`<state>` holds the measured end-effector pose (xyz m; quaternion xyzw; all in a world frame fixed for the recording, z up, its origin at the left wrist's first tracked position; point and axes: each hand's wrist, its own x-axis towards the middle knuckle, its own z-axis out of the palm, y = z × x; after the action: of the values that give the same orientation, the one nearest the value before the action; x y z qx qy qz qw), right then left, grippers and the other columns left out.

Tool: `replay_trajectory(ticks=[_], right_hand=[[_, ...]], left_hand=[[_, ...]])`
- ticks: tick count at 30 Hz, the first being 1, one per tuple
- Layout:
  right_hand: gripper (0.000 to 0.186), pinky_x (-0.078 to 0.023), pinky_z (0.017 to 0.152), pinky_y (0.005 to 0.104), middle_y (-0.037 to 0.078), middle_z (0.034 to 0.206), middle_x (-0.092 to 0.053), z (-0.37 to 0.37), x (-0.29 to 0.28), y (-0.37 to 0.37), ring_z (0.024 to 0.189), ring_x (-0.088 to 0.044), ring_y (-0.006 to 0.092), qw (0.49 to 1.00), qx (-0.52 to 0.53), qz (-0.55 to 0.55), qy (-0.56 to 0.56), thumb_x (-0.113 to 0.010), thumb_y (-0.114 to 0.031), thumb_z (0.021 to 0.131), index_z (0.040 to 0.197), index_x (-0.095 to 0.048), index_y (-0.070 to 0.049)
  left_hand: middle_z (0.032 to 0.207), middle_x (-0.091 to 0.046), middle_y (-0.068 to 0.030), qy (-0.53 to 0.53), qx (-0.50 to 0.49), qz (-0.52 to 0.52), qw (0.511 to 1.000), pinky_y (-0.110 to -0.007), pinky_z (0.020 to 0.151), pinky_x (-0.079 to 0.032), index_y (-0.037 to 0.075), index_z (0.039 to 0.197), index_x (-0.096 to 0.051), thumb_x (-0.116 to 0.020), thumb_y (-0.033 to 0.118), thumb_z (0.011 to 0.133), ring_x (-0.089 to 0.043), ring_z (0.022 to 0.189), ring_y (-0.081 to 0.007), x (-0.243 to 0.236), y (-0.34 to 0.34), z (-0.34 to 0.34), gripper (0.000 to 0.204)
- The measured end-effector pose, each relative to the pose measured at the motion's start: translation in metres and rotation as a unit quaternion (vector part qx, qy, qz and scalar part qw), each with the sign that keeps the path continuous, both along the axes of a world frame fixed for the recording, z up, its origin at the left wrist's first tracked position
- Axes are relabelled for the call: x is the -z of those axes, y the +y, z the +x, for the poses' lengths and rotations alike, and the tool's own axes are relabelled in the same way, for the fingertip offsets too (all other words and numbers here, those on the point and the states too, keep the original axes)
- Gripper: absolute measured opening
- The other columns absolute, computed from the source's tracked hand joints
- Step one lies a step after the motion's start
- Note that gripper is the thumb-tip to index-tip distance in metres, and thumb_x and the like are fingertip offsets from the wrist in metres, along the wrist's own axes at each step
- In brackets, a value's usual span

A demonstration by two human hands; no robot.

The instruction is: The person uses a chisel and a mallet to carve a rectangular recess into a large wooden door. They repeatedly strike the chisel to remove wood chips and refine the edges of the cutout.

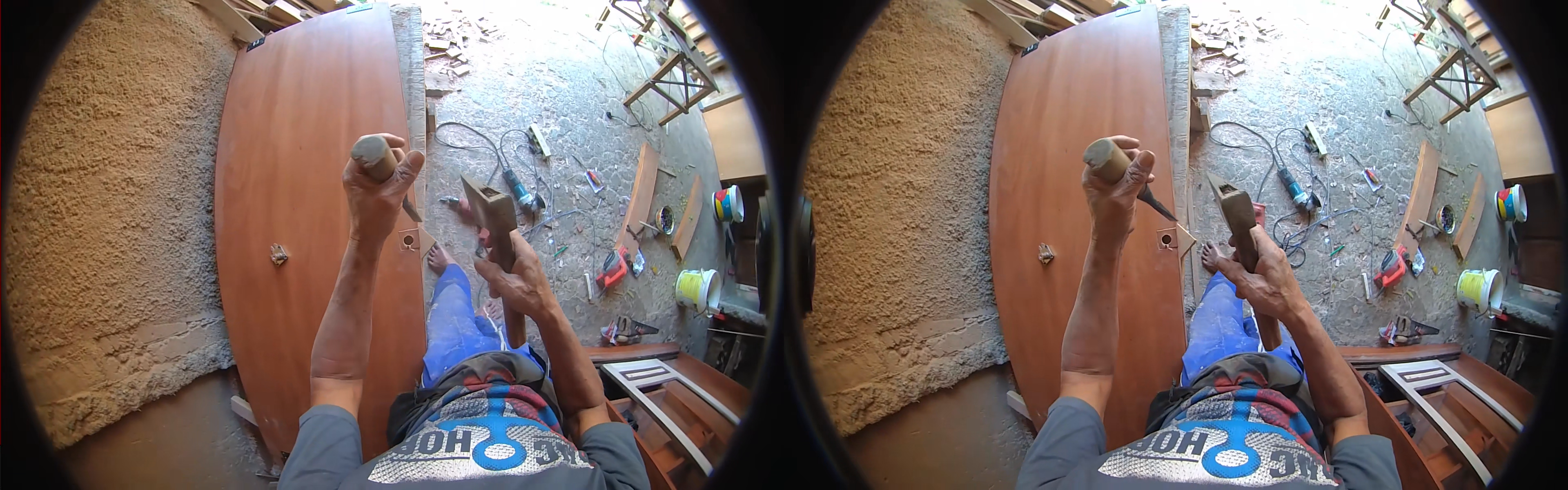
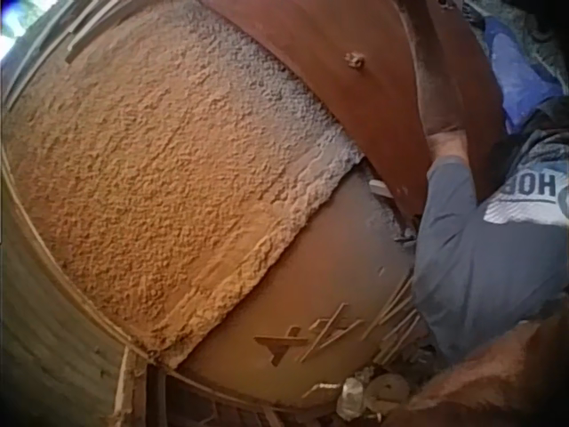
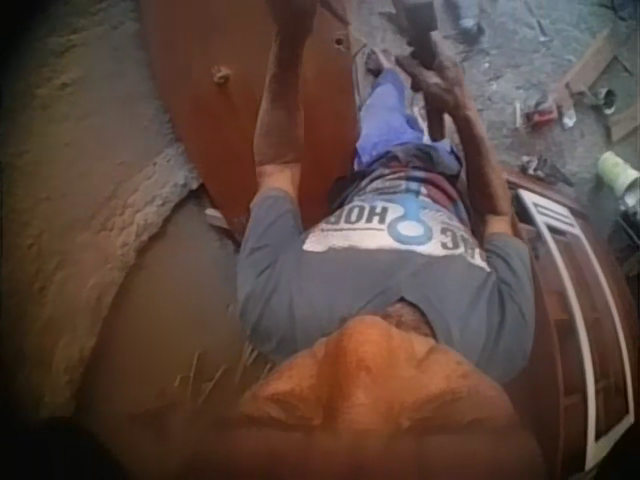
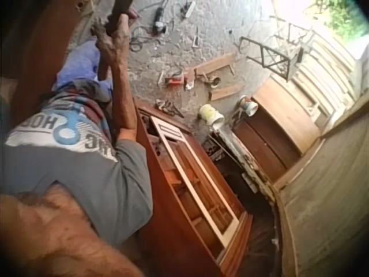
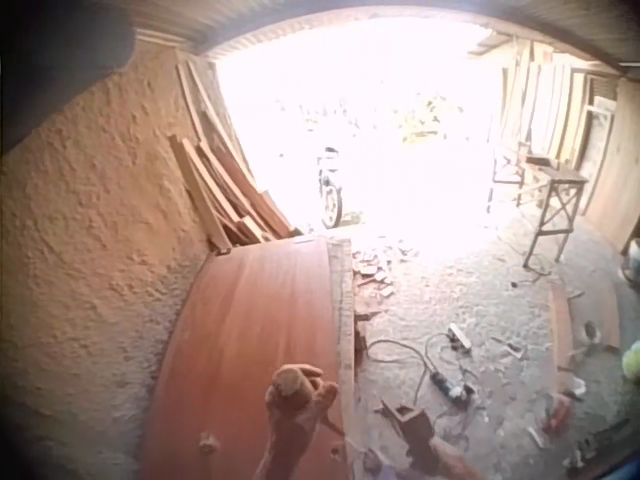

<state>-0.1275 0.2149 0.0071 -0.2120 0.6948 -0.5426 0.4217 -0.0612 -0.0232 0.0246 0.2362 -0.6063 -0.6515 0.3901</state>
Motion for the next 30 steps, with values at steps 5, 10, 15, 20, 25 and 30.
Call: replay_trajectory(ticks=[5,10,15,20,25,30], right_hand=[[0.036,-0.049,0.05,0.0284,0.004,0.085,-0.055,0.006,-0.002,0.005,0.06,-0.059,0.0115,0.998,0.027,0.009,-0.048,-0.074,-0.01,0.091,0.118,-0.052,-0.003],[0.035,-0.048,0.048,0.0283,0.004,0.082,-0.056,0.009,0.006,0.011,0.057,-0.058,0.0118,0.998,0.035,0.005,-0.049,-0.073,-0.01,0.092,0.118,-0.052,-0.003],[0.034,-0.047,0.048,0.0283,0.004,0.081,-0.056,0.011,0.007,0.011,0.056,-0.058,0.0119,0.998,0.037,0.009,-0.042,-0.074,-0.01,0.092,0.117,-0.052,-0.003],[0.035,-0.046,0.047,0.0276,0.002,0.076,-0.056,0.011,0.006,0.006,0.055,-0.056,0.0101,0.999,0.035,0.006,-0.033,-0.075,-0.014,0.093,0.116,-0.051,-0.003],[0.035,-0.045,0.047,0.0278,0.001,0.074,-0.056,0.011,0.007,0.007,0.055,-0.056,0.0093,0.999,0.038,0.007,-0.028,-0.076,-0.015,0.093,0.115,-0.051,-0.004],[0.034,-0.046,0.047,0.0275,0.002,0.074,-0.056,0.009,0.01,0.013,0.054,-0.056,0.0094,0.998,0.048,0.02,-0.035,-0.075,-0.014,0.093,0.115,-0.05,-0.004]], left_hand=[[0.069,-0.062,0.0008,-0.096,0.007,-0.079,0.992,-0.024,0.056,-0.051,0.005,0.085,-0.063,-0.078,0.008,0.09,-0.06,0.06,-0.0072,0.016,-0.005,0.004,0.016],[0.068,-0.062,0.001,-0.094,-0.013,-0.088,0.992,-0.023,0.054,-0.05,0.006,0.08,-0.063,-0.077,0.007,0.09,-0.06,0.059,-0.007,0.027,-0.007,0.002,0.017],[0.069,-0.063,0.0006,-0.102,-0.016,-0.095,0.99,-0.024,0.054,-0.051,0.005,0.08,-0.062,-0.078,0.008,0.09,-0.06,0.059,-0.0071,0.031,-0.009,0.002,0.019],[0.07,-0.061,0.0017,-0.064,0.025,-0.082,0.994,-0.025,0.055,-0.049,0.005,0.082,-0.062,-0.081,0.012,0.089,-0.058,0.062,-0.0065,0.037,0.004,-0.017,0.022],[0.07,-0.057,0.0024,-0.096,-0.025,-0.101,0.99,-0.026,0.057,-0.046,0.004,0.083,-0.06,-0.084,0.013,0.085,-0.05,0.065,-0.0054,0.042,0.006,-0.02,0.026],[0.062,-0.059,0.0024,-0.098,-0.039,-0.183,0.977,-0.023,0.049,-0.046,0.005,0.075,-0.062,-0.079,0.006,0.088,-0.057,0.055,-0.0051,0.035,0.002,-0.013,0.021]])
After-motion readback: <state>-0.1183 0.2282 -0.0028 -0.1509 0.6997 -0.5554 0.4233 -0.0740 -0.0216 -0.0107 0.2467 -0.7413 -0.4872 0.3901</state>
